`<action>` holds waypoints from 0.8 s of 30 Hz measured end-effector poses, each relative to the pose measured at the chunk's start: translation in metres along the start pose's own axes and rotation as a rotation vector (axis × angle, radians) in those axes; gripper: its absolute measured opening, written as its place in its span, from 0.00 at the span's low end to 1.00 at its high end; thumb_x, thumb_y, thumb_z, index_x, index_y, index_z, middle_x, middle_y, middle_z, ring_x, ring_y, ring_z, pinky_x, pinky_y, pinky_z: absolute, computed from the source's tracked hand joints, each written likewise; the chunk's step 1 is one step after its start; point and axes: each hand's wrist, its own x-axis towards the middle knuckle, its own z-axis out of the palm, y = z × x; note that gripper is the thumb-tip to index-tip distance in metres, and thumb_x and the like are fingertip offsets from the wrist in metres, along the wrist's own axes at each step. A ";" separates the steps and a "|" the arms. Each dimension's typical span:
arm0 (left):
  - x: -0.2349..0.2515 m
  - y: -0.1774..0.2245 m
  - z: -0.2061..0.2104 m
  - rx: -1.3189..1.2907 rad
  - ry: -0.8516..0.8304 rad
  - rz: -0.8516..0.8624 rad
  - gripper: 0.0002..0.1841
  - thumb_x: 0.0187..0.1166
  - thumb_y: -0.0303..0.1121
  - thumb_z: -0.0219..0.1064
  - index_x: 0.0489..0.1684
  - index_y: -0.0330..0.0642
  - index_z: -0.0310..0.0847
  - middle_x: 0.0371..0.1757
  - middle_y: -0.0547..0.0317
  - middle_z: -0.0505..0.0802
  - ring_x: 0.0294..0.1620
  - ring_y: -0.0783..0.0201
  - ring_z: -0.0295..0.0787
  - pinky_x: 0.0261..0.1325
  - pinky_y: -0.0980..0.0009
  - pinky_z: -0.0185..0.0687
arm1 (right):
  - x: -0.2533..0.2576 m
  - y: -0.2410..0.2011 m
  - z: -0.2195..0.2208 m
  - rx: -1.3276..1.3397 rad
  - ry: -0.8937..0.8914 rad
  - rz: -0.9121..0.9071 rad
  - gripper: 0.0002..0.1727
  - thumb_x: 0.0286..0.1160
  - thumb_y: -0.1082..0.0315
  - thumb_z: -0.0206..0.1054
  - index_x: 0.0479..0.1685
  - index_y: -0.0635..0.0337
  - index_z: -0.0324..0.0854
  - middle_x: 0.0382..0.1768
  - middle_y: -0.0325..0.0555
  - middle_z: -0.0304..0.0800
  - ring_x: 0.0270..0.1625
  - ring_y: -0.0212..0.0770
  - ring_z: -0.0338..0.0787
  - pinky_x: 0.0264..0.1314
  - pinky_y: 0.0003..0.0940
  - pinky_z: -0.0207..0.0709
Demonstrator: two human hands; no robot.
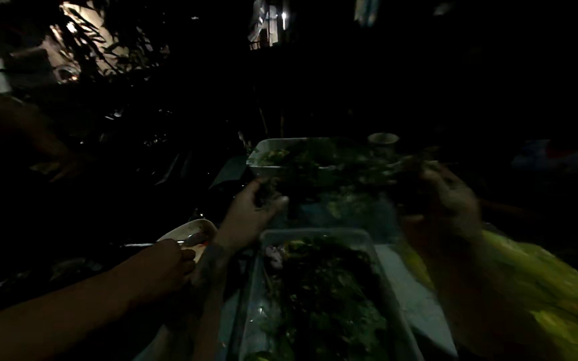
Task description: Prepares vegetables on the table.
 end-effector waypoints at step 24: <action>0.142 0.234 0.233 0.730 -0.682 0.368 0.18 0.82 0.43 0.66 0.69 0.59 0.85 0.55 0.56 0.91 0.55 0.52 0.90 0.55 0.48 0.86 | -0.038 -0.162 -0.091 0.357 0.234 -0.694 0.19 0.97 0.56 0.36 0.57 0.50 0.73 0.39 0.36 0.86 0.35 0.29 0.89 0.35 0.22 0.86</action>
